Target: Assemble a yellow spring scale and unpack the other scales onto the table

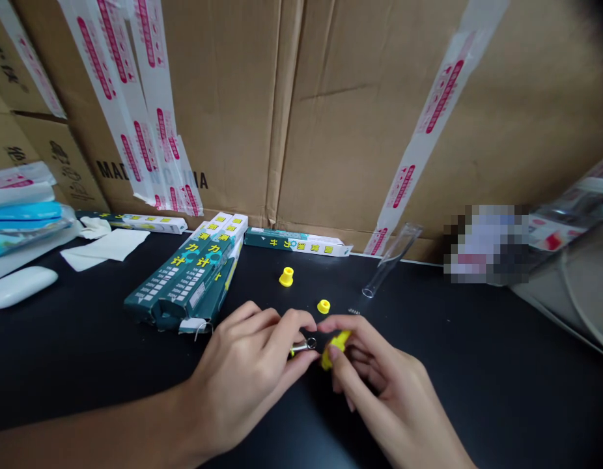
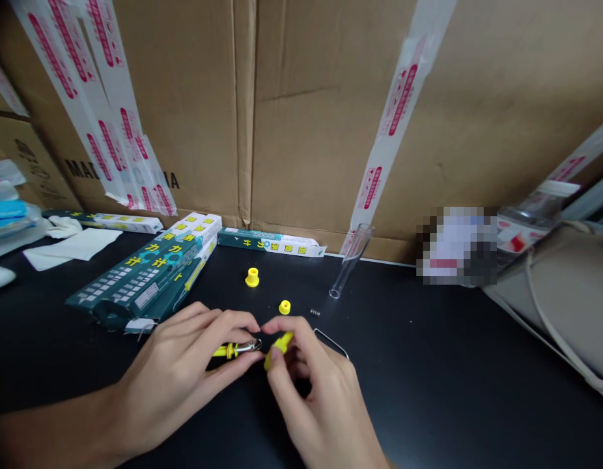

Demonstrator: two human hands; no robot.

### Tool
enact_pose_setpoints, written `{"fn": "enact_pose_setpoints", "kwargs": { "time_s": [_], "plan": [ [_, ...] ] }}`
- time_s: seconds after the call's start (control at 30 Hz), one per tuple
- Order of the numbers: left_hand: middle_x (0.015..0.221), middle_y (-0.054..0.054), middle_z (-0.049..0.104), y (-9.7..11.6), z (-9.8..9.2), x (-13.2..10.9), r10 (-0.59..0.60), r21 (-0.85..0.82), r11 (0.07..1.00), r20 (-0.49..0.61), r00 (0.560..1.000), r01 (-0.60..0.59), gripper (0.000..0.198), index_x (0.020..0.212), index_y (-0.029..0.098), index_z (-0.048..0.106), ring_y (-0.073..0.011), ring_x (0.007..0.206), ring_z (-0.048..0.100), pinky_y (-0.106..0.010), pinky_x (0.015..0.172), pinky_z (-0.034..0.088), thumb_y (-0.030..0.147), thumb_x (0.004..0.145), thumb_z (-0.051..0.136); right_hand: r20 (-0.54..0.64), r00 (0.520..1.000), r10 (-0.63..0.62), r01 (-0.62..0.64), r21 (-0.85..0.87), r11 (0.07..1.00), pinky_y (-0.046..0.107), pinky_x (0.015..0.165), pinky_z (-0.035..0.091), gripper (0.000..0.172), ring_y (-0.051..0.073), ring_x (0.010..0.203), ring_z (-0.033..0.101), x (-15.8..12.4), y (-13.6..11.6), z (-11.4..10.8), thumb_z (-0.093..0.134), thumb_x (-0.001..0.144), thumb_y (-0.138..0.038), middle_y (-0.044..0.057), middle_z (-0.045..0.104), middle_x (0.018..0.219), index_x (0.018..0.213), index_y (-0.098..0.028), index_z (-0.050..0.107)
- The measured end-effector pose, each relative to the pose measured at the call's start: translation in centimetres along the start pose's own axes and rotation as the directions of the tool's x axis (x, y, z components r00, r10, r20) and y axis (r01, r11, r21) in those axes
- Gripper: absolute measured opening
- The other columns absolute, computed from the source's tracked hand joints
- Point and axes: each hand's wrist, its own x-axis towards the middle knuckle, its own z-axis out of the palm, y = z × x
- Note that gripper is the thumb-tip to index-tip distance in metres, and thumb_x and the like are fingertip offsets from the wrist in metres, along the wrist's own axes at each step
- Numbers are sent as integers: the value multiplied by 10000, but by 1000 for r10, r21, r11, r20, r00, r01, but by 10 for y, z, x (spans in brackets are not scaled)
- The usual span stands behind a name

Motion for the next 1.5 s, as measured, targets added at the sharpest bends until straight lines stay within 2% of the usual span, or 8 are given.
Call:
{"fn": "enact_pose_setpoints", "kwargs": {
  "time_s": [0.1, 0.3, 0.47, 0.53, 0.9, 1.17, 1.37, 1.5],
  "plan": [
    [815, 25, 734, 0, -2, 0, 68, 60, 996, -36, 997, -66, 138, 1044, 195, 552, -178, 658, 650, -327, 644, 437, 178, 944, 645, 37, 999, 32, -34, 63, 997, 243, 446, 504, 279, 150, 541, 591, 1, 3, 3, 554, 963, -478, 24, 603, 718, 1005, -223, 660],
    [810, 29, 727, -1, -4, -2, 63, 27, 998, -69, 996, -61, 120, 1070, 203, 557, -163, 655, 644, -317, 653, 412, 226, 974, 626, 81, 988, 129, -144, 218, 965, 237, 422, 497, 373, 132, 442, 598, 4, 10, 4, 561, 962, -524, -20, 589, 634, 1167, -219, 624],
    [886, 35, 742, -2, -2, -4, 66, -47, 996, -58, 996, -69, 98, 1058, 208, 578, -140, 699, 659, -296, 688, 427, 267, 988, 615, 186, 974, 131, -173, 229, 958, 199, 414, 476, 366, 100, 440, 634, 6, 7, 0, 588, 942, -537, -13, 581, 743, 894, -185, 678],
    [898, 41, 752, -3, -2, -4, 66, -72, 995, -67, 996, -71, 97, 1049, 209, 585, -130, 698, 665, -290, 687, 428, 285, 993, 609, 215, 967, 137, -192, 259, 947, 194, 431, 483, 384, 94, 431, 638, 6, 5, -1, 593, 937, -541, -22, 572, 733, 852, -173, 668],
    [875, 102, 759, 0, -2, -2, 12, -206, 978, -45, 999, -21, 91, 978, 220, 582, -87, 679, 662, -234, 697, 444, 291, 977, 640, 224, 958, 180, -256, 382, 888, 160, 461, 465, 392, 78, 439, 651, 12, -1, -2, 671, 873, -550, -49, 566, 697, 829, -162, 635],
    [809, 137, 733, -1, -1, -3, -55, -205, 978, -49, 997, 44, 133, 918, 241, 587, -78, 622, 648, -243, 672, 435, 343, 956, 664, 296, 939, 177, -292, 407, 866, 201, 511, 542, 377, 87, 478, 638, 13, -2, -6, 718, 848, -527, -38, 578, 703, 908, -156, 690],
    [861, 139, 757, -1, -1, -2, -43, -219, 975, -28, 999, 36, 134, 965, 252, 604, -68, 650, 681, -241, 648, 436, 384, 975, 625, 306, 927, 217, -339, 435, 834, 173, 497, 446, 505, 83, 459, 645, 15, -5, -7, 705, 792, -653, -40, 592, 668, 843, -152, 673],
    [809, 152, 752, -1, -1, -1, -63, -205, 977, -12, 998, 60, 131, 926, 256, 608, -70, 629, 682, -243, 625, 434, 374, 957, 657, 349, 911, 218, -365, 444, 818, 182, 529, 430, 538, 87, 474, 653, 17, -7, -9, 693, 780, -685, -42, 591, 654, 849, -151, 686]
  ]
}}
